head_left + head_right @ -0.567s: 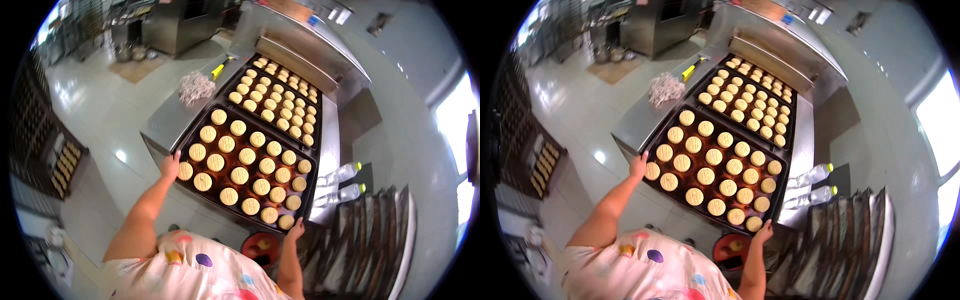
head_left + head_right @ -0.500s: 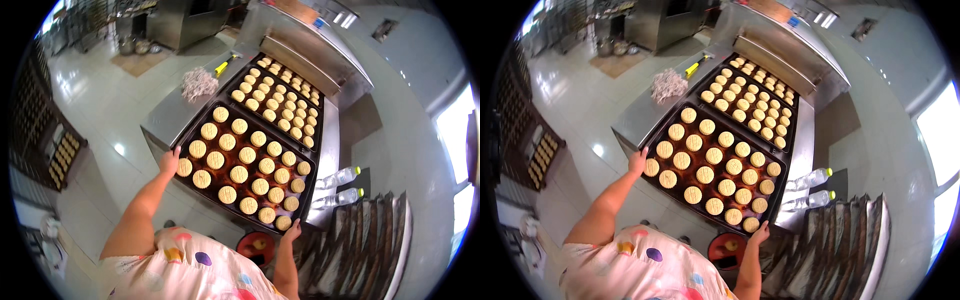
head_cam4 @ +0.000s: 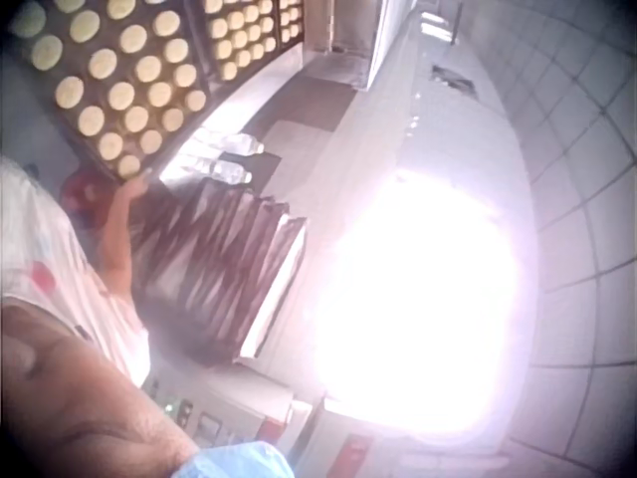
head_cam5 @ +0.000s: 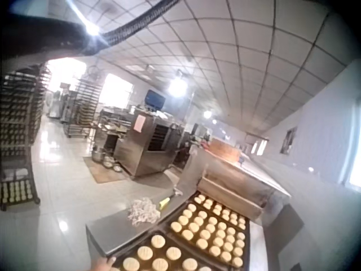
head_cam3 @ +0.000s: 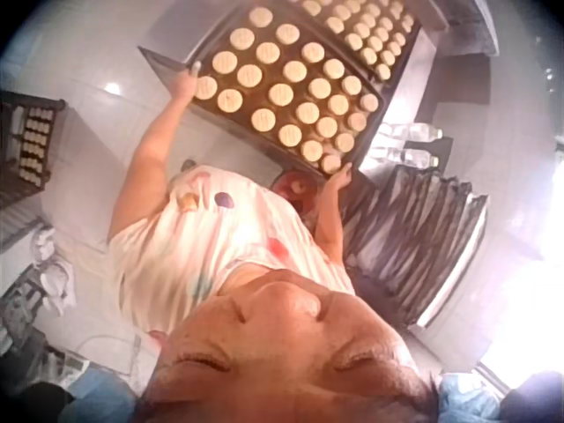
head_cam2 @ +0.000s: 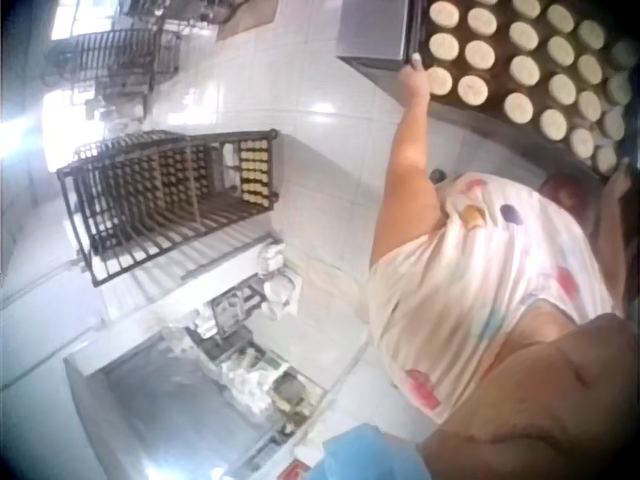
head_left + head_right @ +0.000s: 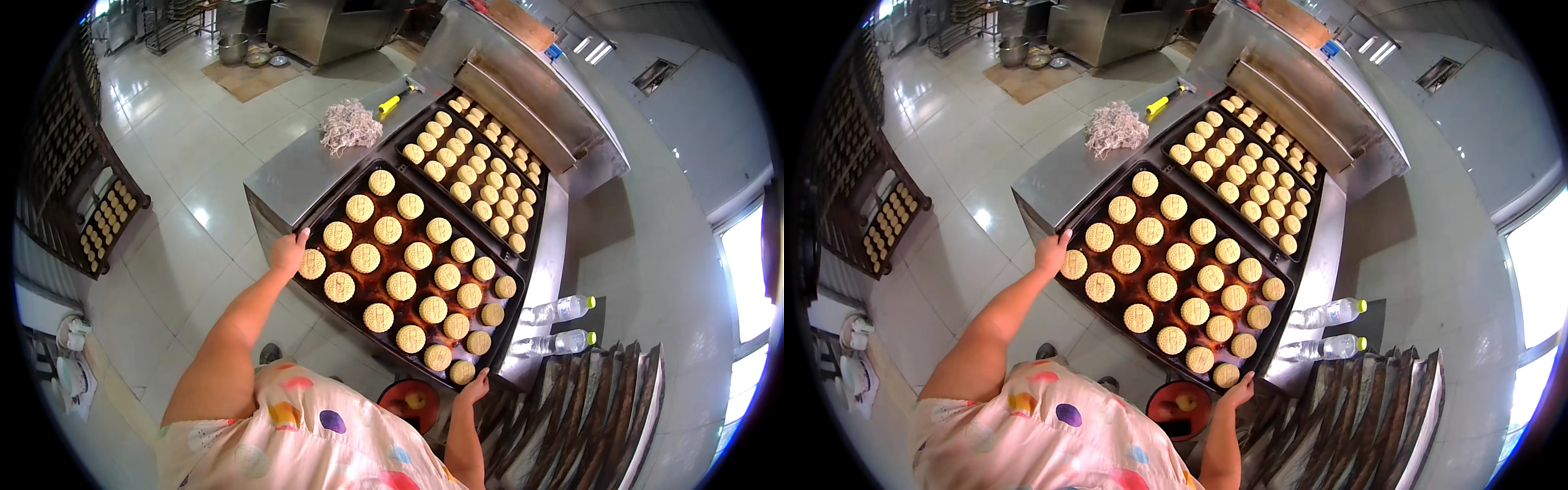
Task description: The person carries trays of cookies from a storage rack and places them onto a conveyor belt leading into a large commercial oven, occasionally adjusting the placement of individual cookies on the trays.
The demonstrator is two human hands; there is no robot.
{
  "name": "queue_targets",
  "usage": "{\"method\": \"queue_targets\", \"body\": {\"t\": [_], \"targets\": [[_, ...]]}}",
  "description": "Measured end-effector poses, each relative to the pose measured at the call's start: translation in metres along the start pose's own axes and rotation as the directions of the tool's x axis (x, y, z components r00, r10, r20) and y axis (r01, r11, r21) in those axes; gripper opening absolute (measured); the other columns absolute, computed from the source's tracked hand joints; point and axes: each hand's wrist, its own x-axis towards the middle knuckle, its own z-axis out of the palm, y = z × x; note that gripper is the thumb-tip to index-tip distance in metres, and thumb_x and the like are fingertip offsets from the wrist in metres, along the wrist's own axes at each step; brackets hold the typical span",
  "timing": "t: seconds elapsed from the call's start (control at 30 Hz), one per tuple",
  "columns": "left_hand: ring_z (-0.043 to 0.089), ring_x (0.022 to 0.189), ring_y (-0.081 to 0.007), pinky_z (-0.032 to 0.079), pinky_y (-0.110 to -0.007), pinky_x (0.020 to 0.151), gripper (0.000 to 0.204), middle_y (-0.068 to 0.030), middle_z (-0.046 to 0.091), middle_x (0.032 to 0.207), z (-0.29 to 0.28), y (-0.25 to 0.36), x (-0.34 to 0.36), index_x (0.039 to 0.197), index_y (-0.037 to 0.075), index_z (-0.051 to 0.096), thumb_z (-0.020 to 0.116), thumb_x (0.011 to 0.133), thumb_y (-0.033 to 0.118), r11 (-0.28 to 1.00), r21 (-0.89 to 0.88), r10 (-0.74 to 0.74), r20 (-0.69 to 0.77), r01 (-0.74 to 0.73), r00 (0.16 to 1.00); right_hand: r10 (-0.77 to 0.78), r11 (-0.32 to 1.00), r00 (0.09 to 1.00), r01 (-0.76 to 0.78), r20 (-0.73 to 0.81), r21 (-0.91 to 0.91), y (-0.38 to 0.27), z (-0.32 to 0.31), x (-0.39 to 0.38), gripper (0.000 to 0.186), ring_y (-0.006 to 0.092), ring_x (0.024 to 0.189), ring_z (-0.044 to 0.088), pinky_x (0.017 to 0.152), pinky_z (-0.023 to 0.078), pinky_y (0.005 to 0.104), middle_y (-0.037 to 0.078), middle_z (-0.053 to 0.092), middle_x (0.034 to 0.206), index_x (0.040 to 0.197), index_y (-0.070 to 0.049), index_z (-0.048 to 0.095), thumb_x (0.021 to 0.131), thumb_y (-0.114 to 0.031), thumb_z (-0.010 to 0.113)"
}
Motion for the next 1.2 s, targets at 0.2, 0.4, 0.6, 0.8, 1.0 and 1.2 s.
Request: {"method": "queue_targets", "body": {"t": [0.2,0.4,0.6,0.8,1.0,1.2], "targets": [[0.057,0.076,-0.0423,0.044,-0.049,0.070,0.062,-0.0248,0.061,0.077,0.003,-0.003,-0.001,0.074,-0.003,0.063,0.035,0.089,0.050,0.999,0.042,0.018,-0.036,-0.017,0.999,0.026,0.999,0.999,-0.026,-0.021,0.020,-0.009,0.003,-0.005,0.047,0.0176,0.070,0.050,0.069,0.043,0.0325,0.012,0.061,0.081,0.090,0.013,0.059,0.087,-0.035,0.056],[0.056,0.078,-0.0431,0.044,-0.049,0.071,0.063,-0.0254,0.061,0.080,0.013,-0.001,0.006,0.076,-0.004,0.063,0.036,0.088,0.052,0.998,0.050,0.045,-0.022,-0.043,0.999,0.081,0.992,0.995,-0.074,-0.065,0.105,-0.009,-0.003,-0.003,0.052,0.0174,0.072,0.050,0.069,0.043,0.0323,0.011,0.061,0.083,0.090,0.011,0.060,0.084,-0.040,0.059],[0.055,0.098,-0.0287,0.044,-0.043,0.087,0.059,-0.0137,0.056,0.113,0.000,-0.025,-0.020,0.112,0.003,0.053,0.046,0.084,0.055,0.410,-0.773,-0.113,0.483,0.484,0.868,0.456,0.593,0.815,-0.578,0.357,0.560,-0.037,-0.019,-0.046,0.043,0.0198,0.080,0.059,0.071,0.049,0.0351,0.009,0.060,0.097,0.102,-0.001,0.057,0.083,-0.040,0.058],[0.053,0.099,-0.0236,0.043,-0.041,0.092,0.043,-0.0093,0.057,0.103,-0.022,-0.043,-0.074,0.113,0.007,0.049,0.062,0.081,0.033,0.205,-0.678,0.165,0.734,0.705,0.658,0.360,0.529,0.689,-0.706,0.628,0.471,-0.005,-0.034,-0.071,0.016,0.0203,0.067,0.057,0.071,0.052,0.0415,0.005,0.058,0.074,0.088,-0.006,0.056,0.079,-0.016,0.064],[0.054,0.095,-0.0256,0.046,-0.044,0.088,0.039,-0.0100,0.055,0.104,-0.047,-0.005,-0.069,0.113,0.007,0.045,0.065,0.080,0.014,0.226,-0.739,0.241,0.674,0.635,0.699,0.223,0.651,0.757,-0.584,0.614,0.484,-0.055,-0.041,-0.058,0.016,0.0149,0.067,0.058,0.069,0.055,0.0368,0.002,0.056,0.077,0.095,-0.005,0.052,0.082,-0.010,0.060],[0.053,0.095,-0.0274,0.044,-0.047,0.089,0.041,-0.0090,0.053,0.101,-0.010,-0.006,-0.033,0.111,0.010,0.043,0.067,0.078,0.012,0.157,-0.703,0.193,0.710,0.693,0.677,0.239,0.644,0.764,-0.587,0.599,0.491,-0.059,-0.004,-0.035,0.018,0.0168,0.074,0.056,0.076,0.052,0.0376,0.002,0.055,0.083,0.096,-0.008,0.052,0.083,-0.015,0.060]]}}
